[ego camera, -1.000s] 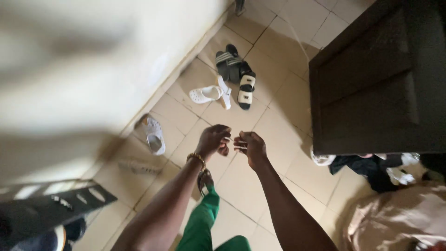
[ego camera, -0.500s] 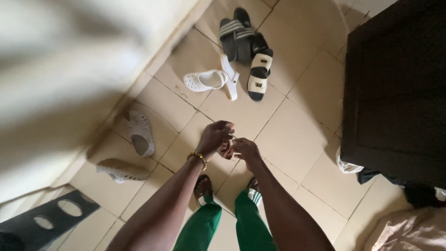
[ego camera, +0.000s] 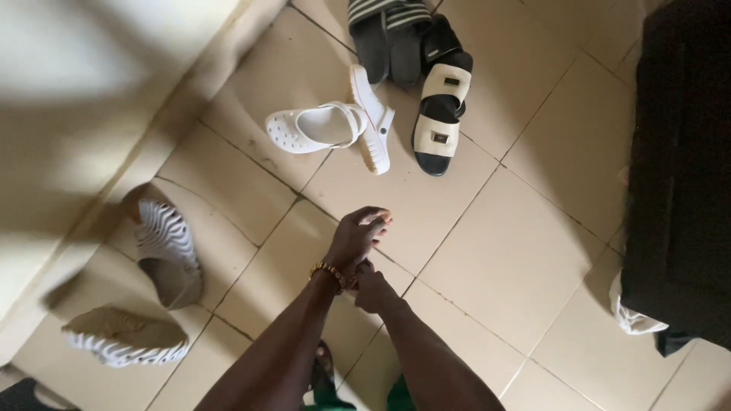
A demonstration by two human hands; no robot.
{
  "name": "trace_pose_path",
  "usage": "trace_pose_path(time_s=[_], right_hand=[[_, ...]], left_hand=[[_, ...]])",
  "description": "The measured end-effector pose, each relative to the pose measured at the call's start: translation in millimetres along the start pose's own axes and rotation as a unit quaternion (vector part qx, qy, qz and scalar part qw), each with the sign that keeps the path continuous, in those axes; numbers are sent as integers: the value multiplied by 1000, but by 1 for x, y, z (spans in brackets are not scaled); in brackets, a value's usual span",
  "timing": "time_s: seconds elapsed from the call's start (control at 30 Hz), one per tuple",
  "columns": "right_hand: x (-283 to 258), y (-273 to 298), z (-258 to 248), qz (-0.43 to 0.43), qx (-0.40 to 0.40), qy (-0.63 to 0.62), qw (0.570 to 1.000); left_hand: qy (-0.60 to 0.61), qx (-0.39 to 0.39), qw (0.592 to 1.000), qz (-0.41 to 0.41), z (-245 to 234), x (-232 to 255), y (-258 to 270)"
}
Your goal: The person cleans various pairs of sandals with a cloth and organizes them on a shoe rack.
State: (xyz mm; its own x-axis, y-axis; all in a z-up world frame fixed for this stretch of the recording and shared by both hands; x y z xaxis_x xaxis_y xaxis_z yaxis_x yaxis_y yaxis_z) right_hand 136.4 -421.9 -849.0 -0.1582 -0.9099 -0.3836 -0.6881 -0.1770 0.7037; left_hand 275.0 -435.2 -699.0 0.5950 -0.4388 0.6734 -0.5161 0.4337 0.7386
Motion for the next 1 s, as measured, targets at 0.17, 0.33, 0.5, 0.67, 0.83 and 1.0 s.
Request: trace_pose_path(time_s=[0.17,0.33,0.5,0.67,0.83,1.0], right_hand=[[110,-79,55,0,220,-325,920],[136,-45,-52,43,351,-538,765],[263,-44,-96,236,509,-730,391],[284,2,-178,222,516,-803,198],[274,-49,-173,158,403,-814,387],[298,-99,-133,189,333,-787,483]], left_hand=[[-292,-65,918,260,29,4,-66],[-298,23,865,402,64,32,-149],[-284,10,915,286,90,79,-195],[-398,42,811,426,132,58,-304],[-576,37,749,326,121,50,-311],[-598,31,736,317,115,49,-306]])
Point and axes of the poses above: each hand's wrist, its own y-axis away from the middle knuckle, its own z-axis out of the palm, x = y × z, the point moved 5 cm from there along -y, towards the middle knuckle, and after that the axes turned 3 degrees about -z, right-handed, at the moved point
